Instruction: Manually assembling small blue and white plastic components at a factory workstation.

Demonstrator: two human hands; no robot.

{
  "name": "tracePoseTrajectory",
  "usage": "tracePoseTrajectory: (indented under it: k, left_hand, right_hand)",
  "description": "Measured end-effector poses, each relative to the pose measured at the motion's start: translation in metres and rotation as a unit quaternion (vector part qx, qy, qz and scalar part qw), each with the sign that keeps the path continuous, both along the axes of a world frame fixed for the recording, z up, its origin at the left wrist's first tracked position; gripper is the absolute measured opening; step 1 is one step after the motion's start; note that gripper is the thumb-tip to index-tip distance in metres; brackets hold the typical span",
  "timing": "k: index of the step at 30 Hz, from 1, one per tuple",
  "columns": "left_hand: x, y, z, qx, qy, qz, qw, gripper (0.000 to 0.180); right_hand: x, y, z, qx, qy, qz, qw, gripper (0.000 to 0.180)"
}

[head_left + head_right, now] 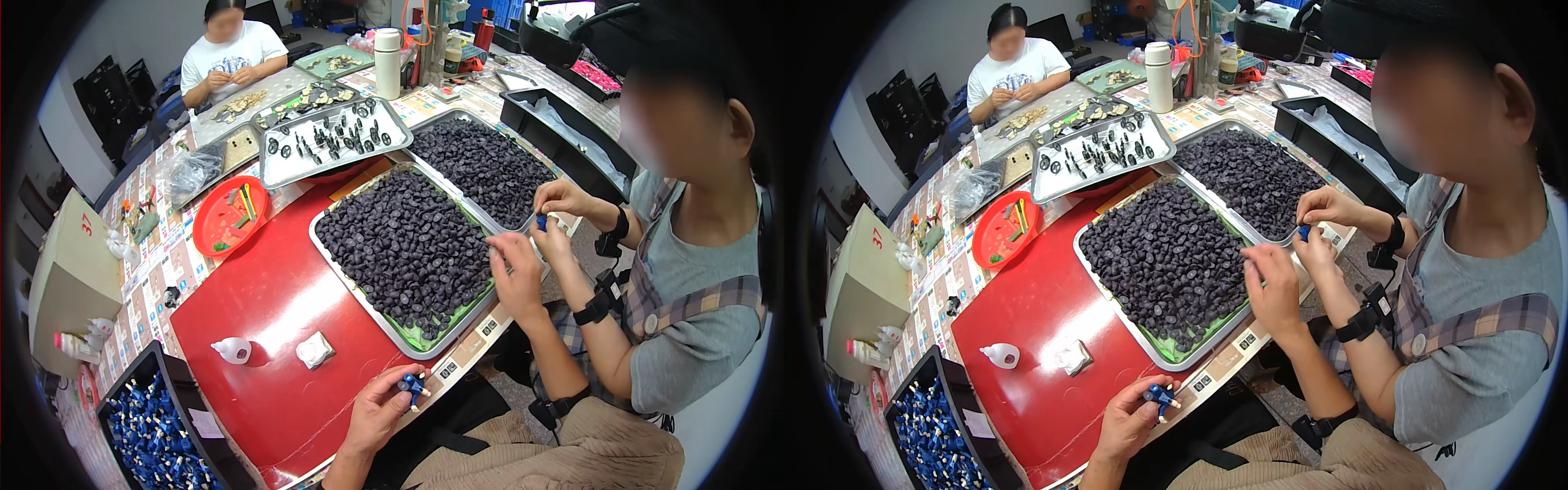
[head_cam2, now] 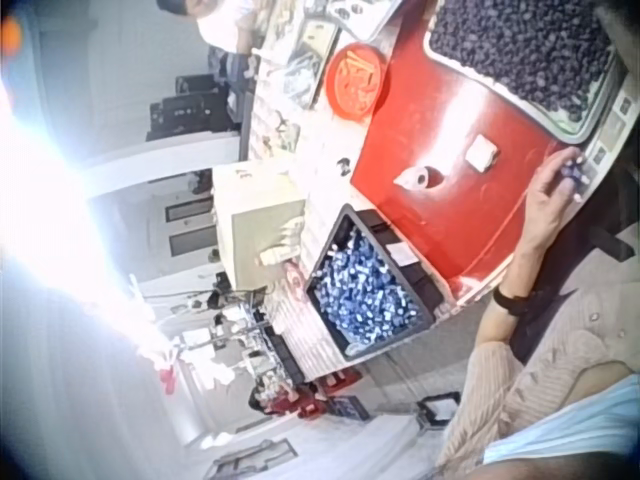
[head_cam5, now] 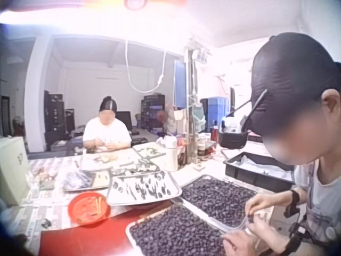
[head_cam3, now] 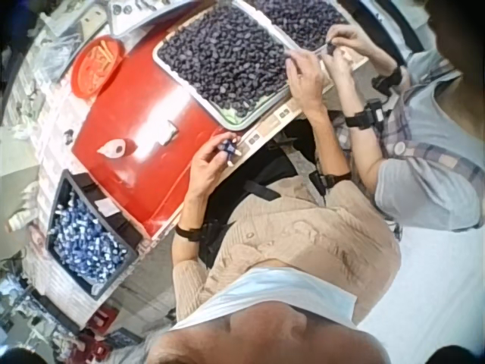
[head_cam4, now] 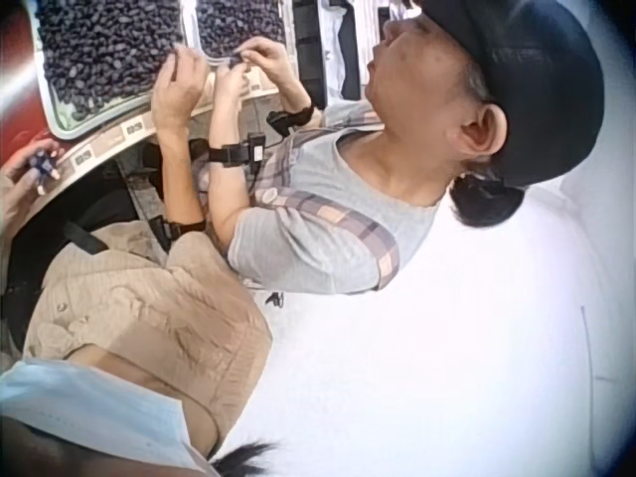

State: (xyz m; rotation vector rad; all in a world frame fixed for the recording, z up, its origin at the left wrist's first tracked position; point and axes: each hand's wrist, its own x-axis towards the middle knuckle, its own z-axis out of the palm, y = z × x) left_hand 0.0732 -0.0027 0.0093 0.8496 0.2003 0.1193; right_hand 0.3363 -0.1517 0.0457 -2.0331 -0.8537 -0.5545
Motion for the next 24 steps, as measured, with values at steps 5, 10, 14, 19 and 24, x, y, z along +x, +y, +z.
tracePoseTrajectory:
  k: [5, 10, 14, 19, 24]
  left_hand:
    - [0.000, 0.001, 0.001, 0.011, -0.002, -0.005, 1.000, 0.040]
    - [0.001, 0.000, -0.005, 0.019, -0.011, 0.002, 1.000, 0.045]
    - [0.000, 0.001, -0.008, 0.020, -0.015, -0.002, 1.000, 0.044]
    - [0.000, 0.001, -0.007, 0.002, -0.011, -0.001, 1.000, 0.043]
    - [0.002, 0.002, -0.003, -0.010, -0.004, -0.010, 1.000, 0.040]
  right_hand:
    - [0.040, 0.011, -0.004, -0.023, -0.037, -0.065, 0.997, 0.016]
    - [0.078, 0.008, -0.014, -0.087, -0.017, -0.138, 0.986, 0.016]
    - [0.099, 0.004, -0.013, -0.145, 0.026, -0.169, 0.975, 0.012]
    - [0.102, 0.016, 0.001, -0.210, 0.144, -0.195, 0.947, 0.013]
    - [0.114, 0.012, -0.005, -0.173, 0.091, -0.203, 0.959, 0.016]
